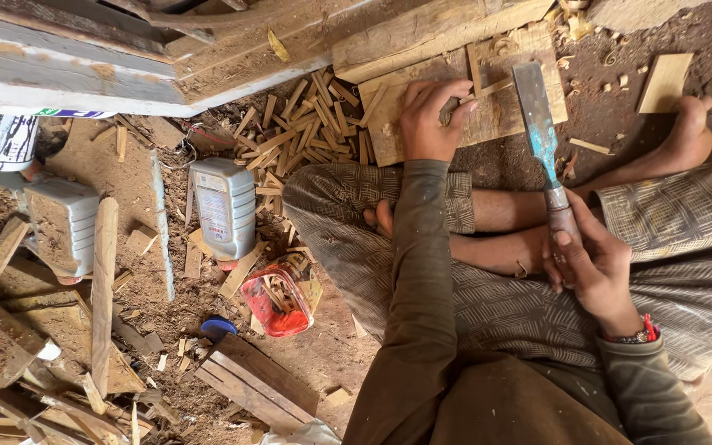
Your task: The person sits on the floor and uses a chisel to carve small rectangular pieces of wood. They repeatedly hold the wood with one hand and strike or push the chisel with the other to shape the pieces, occasionally picking up new pieces from a nearby container.
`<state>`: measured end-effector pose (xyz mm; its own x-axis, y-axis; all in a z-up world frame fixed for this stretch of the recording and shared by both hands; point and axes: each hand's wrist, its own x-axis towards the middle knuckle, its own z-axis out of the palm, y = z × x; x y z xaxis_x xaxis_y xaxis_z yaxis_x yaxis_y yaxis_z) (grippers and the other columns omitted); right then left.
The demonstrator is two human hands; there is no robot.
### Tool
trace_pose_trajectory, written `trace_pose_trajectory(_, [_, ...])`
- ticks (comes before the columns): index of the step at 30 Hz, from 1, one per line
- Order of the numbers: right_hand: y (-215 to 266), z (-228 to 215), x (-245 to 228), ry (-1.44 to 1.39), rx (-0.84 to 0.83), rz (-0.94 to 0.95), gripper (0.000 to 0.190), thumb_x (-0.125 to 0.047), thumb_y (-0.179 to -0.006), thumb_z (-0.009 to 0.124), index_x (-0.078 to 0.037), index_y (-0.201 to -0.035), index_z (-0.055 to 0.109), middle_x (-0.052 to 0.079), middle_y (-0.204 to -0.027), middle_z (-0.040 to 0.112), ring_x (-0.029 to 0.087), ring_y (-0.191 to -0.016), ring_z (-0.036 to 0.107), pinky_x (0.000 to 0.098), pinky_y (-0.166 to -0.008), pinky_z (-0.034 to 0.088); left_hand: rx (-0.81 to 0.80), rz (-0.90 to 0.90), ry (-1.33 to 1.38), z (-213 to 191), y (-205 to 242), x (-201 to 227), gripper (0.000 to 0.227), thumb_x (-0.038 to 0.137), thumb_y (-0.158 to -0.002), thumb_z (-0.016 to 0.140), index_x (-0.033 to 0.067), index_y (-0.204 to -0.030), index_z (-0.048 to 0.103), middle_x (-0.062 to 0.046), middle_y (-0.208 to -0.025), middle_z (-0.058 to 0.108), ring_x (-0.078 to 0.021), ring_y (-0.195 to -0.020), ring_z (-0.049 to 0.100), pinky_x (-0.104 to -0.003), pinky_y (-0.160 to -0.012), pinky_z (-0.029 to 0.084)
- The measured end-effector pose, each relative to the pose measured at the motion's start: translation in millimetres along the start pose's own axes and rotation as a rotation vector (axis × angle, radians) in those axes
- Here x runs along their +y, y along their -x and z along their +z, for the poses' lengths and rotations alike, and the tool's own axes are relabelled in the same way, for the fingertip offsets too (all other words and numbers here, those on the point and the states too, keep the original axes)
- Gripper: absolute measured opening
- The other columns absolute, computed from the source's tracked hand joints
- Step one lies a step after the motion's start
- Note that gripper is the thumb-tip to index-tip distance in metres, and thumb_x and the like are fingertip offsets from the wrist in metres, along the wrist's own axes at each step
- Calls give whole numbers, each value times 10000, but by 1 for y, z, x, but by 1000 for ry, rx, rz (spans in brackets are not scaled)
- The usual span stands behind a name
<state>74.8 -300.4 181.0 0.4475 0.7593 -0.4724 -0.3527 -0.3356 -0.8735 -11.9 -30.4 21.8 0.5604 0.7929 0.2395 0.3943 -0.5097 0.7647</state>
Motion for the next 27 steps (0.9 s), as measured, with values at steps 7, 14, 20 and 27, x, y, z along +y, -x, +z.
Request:
trace_pose_trajectory(7, [1, 0, 1, -20, -25, -13, 609, -127, -1084, 501, 14, -1660, 362, 70, -818, 617, 92, -497, 526, 239, -412, 463, -13, -48, -12, -9, -3, 10, 335, 202, -835, 895, 214, -1150, 780, 37, -1059, 797, -199, -1088, 679, -361, -1006, 587])
trace_pose_trajectory(14, [7, 5, -3, 61, 6, -47, 590, -84, -1083, 509, 21, -1649, 381, 38, -757, 574, 75, -506, 505, 228, -445, 430, 44, -3, -41, -6, -5, 6, 420, 284, -735, 943, 171, -1098, 763, 17, -1029, 793, -186, -1068, 695, -416, -1034, 564])
trace_pose_trajectory(20, [13, 17, -7, 238, 72, -80, 569, -63, -1046, 557, 24, -1598, 450, 21, -707, 554, 72, -477, 504, 240, -438, 429, 103, 18, -42, 3, -8, -1, 476, 327, -672, 975, 172, -1058, 744, 22, -984, 781, -193, -1054, 701, -421, -1035, 536])
trace_pose_trajectory(27, [11, 33, -12, 532, 178, -65, 519, -102, -1041, 641, 3, -1544, 567, 1, -595, 531, 76, -515, 504, 263, -499, 433, 151, -4, -103, 7, -2, -5, 453, 219, -643, 977, 179, -1012, 716, 36, -941, 757, -184, -1018, 685, -421, -1027, 540])
